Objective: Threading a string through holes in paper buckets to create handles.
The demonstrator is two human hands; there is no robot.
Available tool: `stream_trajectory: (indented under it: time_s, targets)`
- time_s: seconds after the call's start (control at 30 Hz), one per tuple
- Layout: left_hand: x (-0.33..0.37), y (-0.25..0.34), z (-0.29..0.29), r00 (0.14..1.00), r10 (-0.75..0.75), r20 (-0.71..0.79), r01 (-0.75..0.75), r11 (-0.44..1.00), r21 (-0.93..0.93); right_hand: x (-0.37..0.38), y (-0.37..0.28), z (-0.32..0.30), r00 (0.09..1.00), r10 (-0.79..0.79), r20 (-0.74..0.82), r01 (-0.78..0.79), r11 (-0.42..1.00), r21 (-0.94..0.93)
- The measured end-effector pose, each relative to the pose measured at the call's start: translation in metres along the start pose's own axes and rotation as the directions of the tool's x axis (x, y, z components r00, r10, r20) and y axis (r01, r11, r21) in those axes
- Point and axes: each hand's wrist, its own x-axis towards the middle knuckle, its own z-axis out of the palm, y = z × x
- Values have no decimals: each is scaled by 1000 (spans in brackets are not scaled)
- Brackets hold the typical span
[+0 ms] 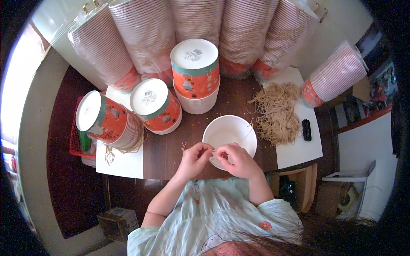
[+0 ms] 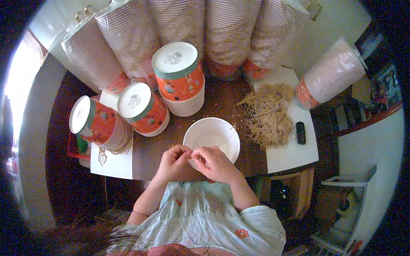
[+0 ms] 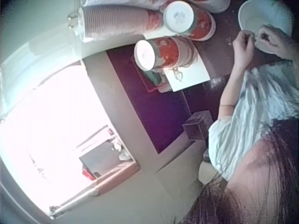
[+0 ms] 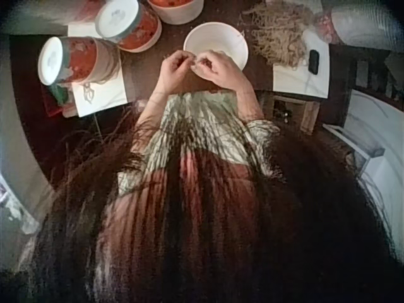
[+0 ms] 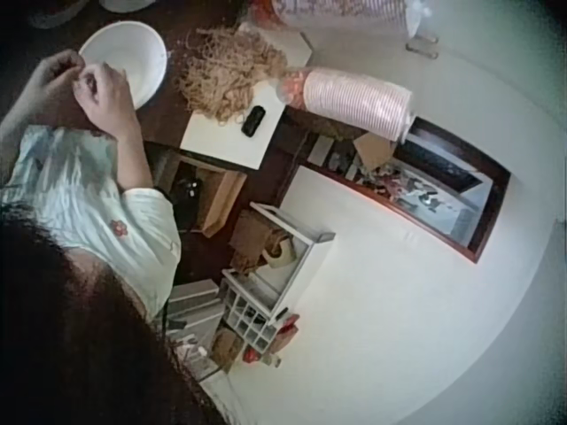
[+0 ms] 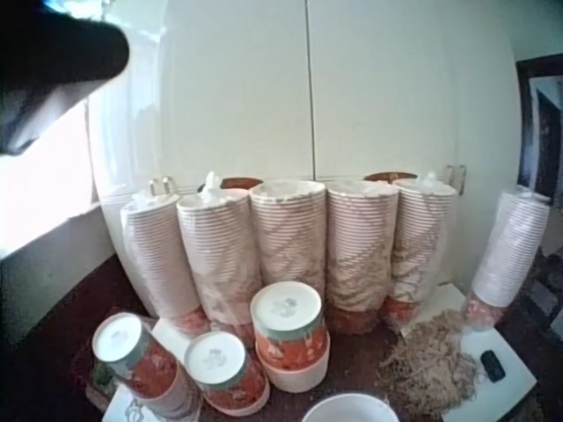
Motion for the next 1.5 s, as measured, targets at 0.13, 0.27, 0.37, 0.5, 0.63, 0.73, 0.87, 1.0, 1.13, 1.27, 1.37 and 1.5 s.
stream_trajectory:
  time_s: [0.13,0.27,0.37,0.5,0.63,0.73,0.87,1.0,1.13,1.27,1.37,1.5]
  targets:
    - [-2,3,2,999,39,18,-40,999,30,3,2,-1,996,-63,-58,64,998,20]
    - [-6,7,-2,993,-60,106,59,998,11,8,8,1,986,-124,-109,125,992,9]
    - [-6,11,-3,985,-118,127,107,990,92,7,12,2,989,-121,-80,123,992,19]
    - [-6,10,-5,993,-70,98,78,993,-86,3,15,1,972,-209,-107,187,965,-182]
    - [-4,10,-8,989,-71,128,92,982,-164,1,8,5,978,-146,-146,115,973,-200]
    - [-4,11,-7,989,-42,139,64,985,-158,0,10,9,976,-154,-157,115,966,-231]
    - [-4,11,-7,992,-30,121,45,991,-124,1,11,9,971,-183,-155,133,949,-286]
    - [-6,14,-9,997,-28,73,24,998,57,-1,10,7,962,-154,-225,80,948,-308]
    - [-3,5,-13,993,-78,87,88,989,-119,-4,6,5,960,-176,-219,111,953,-281]
    - [0,-1,-17,981,-138,138,173,943,-283,-8,-2,9,942,-324,-84,296,924,-241]
    - [1,3,-19,977,-147,152,186,941,-283,-7,-7,14,940,-341,3,325,894,-309]
    - [-1,8,-21,980,-146,135,162,979,-120,-7,0,18,960,-264,-89,228,928,-294]
